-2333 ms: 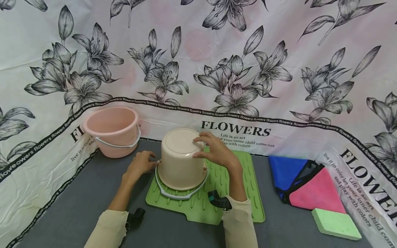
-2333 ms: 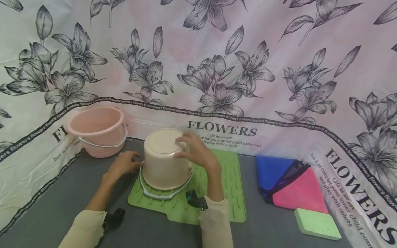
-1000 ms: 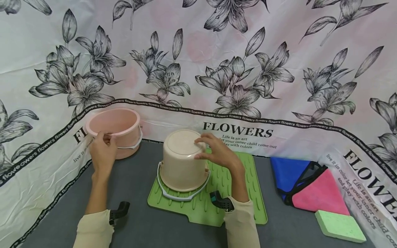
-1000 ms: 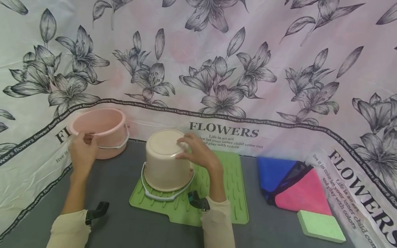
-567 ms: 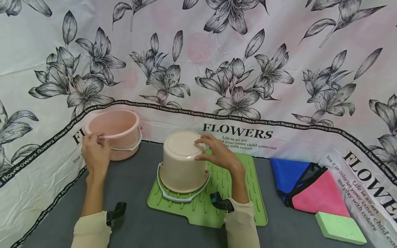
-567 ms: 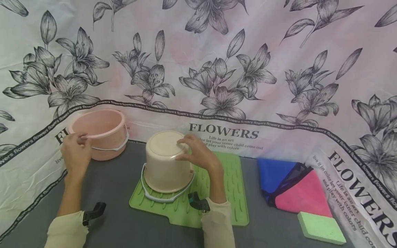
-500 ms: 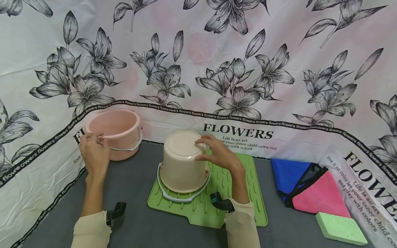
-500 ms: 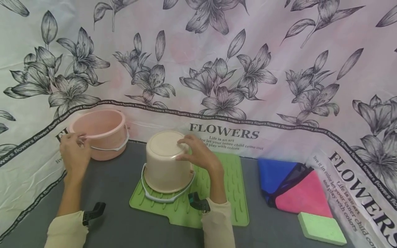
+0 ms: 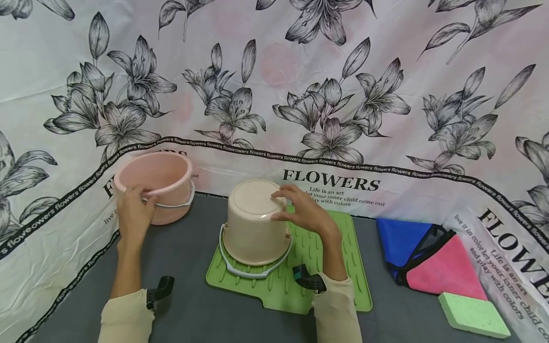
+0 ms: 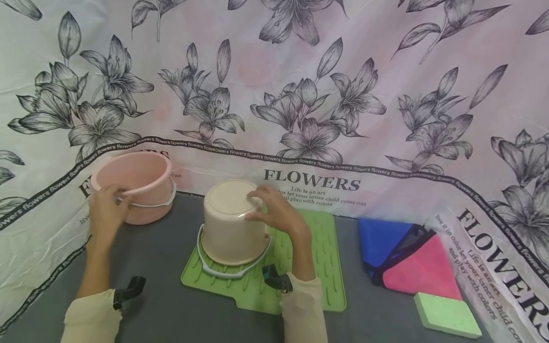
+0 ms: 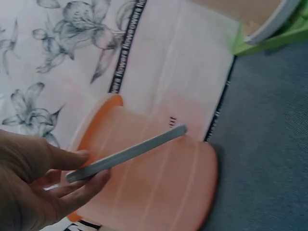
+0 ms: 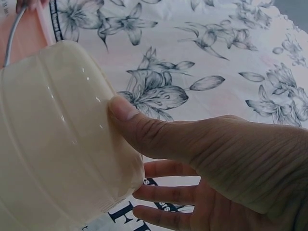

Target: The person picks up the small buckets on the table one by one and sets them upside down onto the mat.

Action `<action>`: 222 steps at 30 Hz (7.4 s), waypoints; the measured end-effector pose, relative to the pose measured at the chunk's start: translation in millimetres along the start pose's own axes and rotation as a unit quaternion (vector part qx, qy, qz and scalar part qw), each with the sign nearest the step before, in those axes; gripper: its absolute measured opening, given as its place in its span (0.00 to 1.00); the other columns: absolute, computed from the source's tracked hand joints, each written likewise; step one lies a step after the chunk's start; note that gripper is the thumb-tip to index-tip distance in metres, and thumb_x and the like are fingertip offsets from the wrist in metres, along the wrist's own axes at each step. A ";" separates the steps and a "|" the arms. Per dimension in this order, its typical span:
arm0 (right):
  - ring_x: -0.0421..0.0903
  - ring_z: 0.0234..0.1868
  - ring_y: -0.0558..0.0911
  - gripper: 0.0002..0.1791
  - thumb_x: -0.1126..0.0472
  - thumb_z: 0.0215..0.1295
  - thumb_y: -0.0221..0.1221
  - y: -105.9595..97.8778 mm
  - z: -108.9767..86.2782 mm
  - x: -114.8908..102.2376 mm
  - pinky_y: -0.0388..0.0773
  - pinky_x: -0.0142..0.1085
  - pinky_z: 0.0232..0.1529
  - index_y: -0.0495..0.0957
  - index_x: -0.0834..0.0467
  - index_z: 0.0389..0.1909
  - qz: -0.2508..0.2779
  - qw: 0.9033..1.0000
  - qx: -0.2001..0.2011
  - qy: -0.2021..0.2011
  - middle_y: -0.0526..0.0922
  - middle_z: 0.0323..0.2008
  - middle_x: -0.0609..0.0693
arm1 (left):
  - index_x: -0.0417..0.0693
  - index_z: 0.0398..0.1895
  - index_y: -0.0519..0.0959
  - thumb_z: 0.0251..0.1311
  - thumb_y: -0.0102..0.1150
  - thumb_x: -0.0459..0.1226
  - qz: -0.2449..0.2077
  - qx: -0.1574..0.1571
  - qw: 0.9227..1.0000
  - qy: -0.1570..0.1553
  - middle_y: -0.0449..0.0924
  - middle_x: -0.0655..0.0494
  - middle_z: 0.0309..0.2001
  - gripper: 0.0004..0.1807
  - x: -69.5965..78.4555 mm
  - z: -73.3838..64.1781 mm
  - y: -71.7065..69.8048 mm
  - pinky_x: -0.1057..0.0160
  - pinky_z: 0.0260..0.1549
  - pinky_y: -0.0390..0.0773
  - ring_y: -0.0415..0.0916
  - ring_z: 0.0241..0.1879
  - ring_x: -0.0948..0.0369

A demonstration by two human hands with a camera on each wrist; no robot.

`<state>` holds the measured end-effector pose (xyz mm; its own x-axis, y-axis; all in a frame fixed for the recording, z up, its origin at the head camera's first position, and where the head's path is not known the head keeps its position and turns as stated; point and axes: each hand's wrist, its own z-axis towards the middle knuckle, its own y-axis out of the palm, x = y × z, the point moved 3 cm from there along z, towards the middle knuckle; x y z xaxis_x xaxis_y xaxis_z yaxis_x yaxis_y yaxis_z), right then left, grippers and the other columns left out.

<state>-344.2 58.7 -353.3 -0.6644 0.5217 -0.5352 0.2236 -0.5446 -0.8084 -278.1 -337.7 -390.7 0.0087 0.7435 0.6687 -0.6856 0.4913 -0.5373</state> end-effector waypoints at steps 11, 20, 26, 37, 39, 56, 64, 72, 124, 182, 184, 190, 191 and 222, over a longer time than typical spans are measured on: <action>0.66 0.74 0.71 0.33 0.54 0.63 0.72 -1.4 -1.2 0.1 0.69 0.62 0.74 0.77 0.61 0.67 -0.001 1.000 -0.002 0.002 0.68 0.74 0.67 | 0.17 0.60 0.71 0.71 0.58 0.26 -0.083 -0.268 0.958 -0.056 0.80 0.18 0.52 0.21 4.2 0.7 -25.1 0.68 0.31 0.88 0.86 0.27 0.73; 0.67 0.74 0.71 0.32 0.54 0.63 0.72 -2.3 -0.7 -0.3 0.70 0.62 0.74 0.77 0.61 0.66 -0.004 1.000 0.000 -0.004 0.69 0.74 0.67 | 0.24 0.54 0.71 0.71 0.56 0.25 -0.092 -0.436 0.895 -0.028 0.77 0.30 0.50 0.13 28.2 -14.7 -43.7 0.61 0.32 0.89 0.89 0.35 0.57; 0.66 0.75 0.70 0.32 0.54 0.64 0.72 -2.2 -1.7 1.3 0.69 0.62 0.74 0.77 0.61 0.67 0.002 1.000 -0.001 0.002 0.68 0.75 0.67 | 0.29 0.66 0.71 0.70 0.63 0.33 0.046 -0.401 0.914 0.032 0.83 0.32 0.45 0.26 40.8 -15.3 -54.1 0.62 0.25 0.80 0.81 0.24 0.59; 0.66 0.75 0.70 0.32 0.54 0.64 0.72 -3.3 -1.9 0.2 0.70 0.62 0.74 0.77 0.61 0.67 0.001 1.000 0.000 -0.004 0.68 0.75 0.66 | 0.36 0.39 0.84 0.57 0.75 0.33 0.091 -0.395 0.898 0.169 0.84 0.51 0.33 0.12 46.3 -13.7 -45.3 0.61 0.32 0.74 0.73 0.32 0.58; 0.66 0.75 0.70 0.32 0.54 0.64 0.72 -2.6 -2.0 0.0 0.69 0.62 0.74 0.77 0.61 0.67 0.002 1.000 -0.004 -0.003 0.68 0.75 0.66 | 0.39 0.35 0.84 0.60 0.72 0.31 0.089 -0.408 0.893 0.166 0.80 0.58 0.28 0.05 45.2 -15.1 -44.6 0.66 0.28 0.68 0.68 0.28 0.63; 0.66 0.75 0.70 0.33 0.54 0.65 0.71 -2.9 -1.5 -0.4 0.71 0.61 0.73 0.76 0.61 0.68 0.000 1.000 -0.007 -0.001 0.68 0.75 0.66 | 0.42 0.40 0.85 0.56 0.76 0.36 0.072 -0.469 0.861 0.184 0.85 0.58 0.37 0.12 45.4 -23.2 -50.5 0.65 0.38 0.79 0.82 0.40 0.59; 0.66 0.74 0.71 0.32 0.55 0.64 0.72 -2.6 -2.1 -1.4 0.72 0.60 0.73 0.77 0.61 0.67 0.003 1.000 -0.004 -0.009 0.68 0.74 0.66 | 0.47 0.31 0.80 0.59 0.73 0.36 0.091 -0.478 0.852 0.193 0.75 0.64 0.30 0.08 49.4 -24.7 -47.8 0.68 0.32 0.67 0.67 0.32 0.68; 0.65 0.75 0.70 0.32 0.54 0.64 0.72 -2.3 -1.0 -0.5 0.71 0.60 0.73 0.77 0.61 0.67 0.002 1.000 -0.007 -0.003 0.68 0.74 0.66 | 0.50 0.33 0.80 0.58 0.74 0.40 0.089 -0.495 0.843 0.192 0.80 0.64 0.33 0.10 51.8 -28.4 -48.8 0.68 0.33 0.71 0.71 0.34 0.69; 0.66 0.76 0.68 0.32 0.54 0.67 0.69 -7.0 -7.6 -17.5 0.70 0.61 0.74 0.75 0.61 0.69 -0.027 1.000 0.001 -0.012 0.67 0.75 0.67 | 0.48 0.31 0.75 0.55 0.72 0.25 0.106 -0.195 0.910 0.350 0.73 0.65 0.26 0.14 110.9 -42.7 -84.1 0.68 0.27 0.67 0.64 0.28 0.72; 0.48 0.45 0.78 0.26 0.70 0.56 0.74 -98.3 -127.7 -90.1 0.79 0.26 0.45 0.77 0.85 0.48 0.229 0.823 0.325 -0.405 0.80 0.54 0.64 | 0.49 0.87 0.40 0.43 0.80 0.56 -0.275 -0.208 0.865 0.366 0.53 0.50 0.84 0.74 197.4 -73.4 15.1 0.39 0.79 0.59 0.54 0.82 0.49; 0.49 0.48 0.79 0.26 0.71 0.56 0.73 -99.6 -128.4 -89.6 0.79 0.26 0.45 0.76 0.86 0.48 0.248 0.812 0.323 -0.417 0.80 0.55 0.65 | 0.53 0.87 0.41 0.36 0.84 0.52 -0.296 -0.257 0.848 0.356 0.50 0.54 0.85 0.77 196.5 -73.8 21.8 0.40 0.78 0.62 0.54 0.82 0.53; 0.52 0.53 0.80 0.25 0.72 0.57 0.72 -102.1 -128.8 -90.9 0.81 0.26 0.45 0.76 0.85 0.50 0.271 0.797 0.326 -0.429 0.79 0.56 0.66 | 0.46 0.86 0.36 0.36 0.75 0.63 -0.320 -0.315 0.811 0.375 0.39 0.51 0.87 0.79 191.4 -74.7 31.9 0.39 0.78 0.62 0.49 0.84 0.53; 0.53 0.54 0.80 0.25 0.72 0.58 0.72 -102.7 -128.7 -91.1 0.80 0.26 0.45 0.77 0.84 0.50 0.273 0.795 0.329 -0.430 0.80 0.55 0.67 | 0.46 0.86 0.33 0.36 0.74 0.63 -0.319 -0.321 0.808 0.377 0.38 0.51 0.87 0.80 190.6 -74.8 32.6 0.40 0.78 0.62 0.49 0.84 0.52; 0.54 0.59 0.82 0.19 0.80 0.55 0.70 -110.5 -139.0 -60.6 0.83 0.33 0.62 0.73 0.78 0.45 0.238 0.837 0.452 -0.195 0.76 0.60 0.58 | 0.50 0.85 0.50 0.57 0.78 0.45 -0.348 -0.087 0.816 0.453 0.52 0.39 0.83 0.59 211.4 -105.7 52.0 0.58 0.77 0.68 0.57 0.82 0.48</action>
<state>-229.5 178.6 -265.7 -0.8752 -0.0534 -0.4808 0.0145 -0.9963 0.0844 -234.9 -107.1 -331.6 0.9411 0.2477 0.2303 -0.1715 0.9363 -0.3064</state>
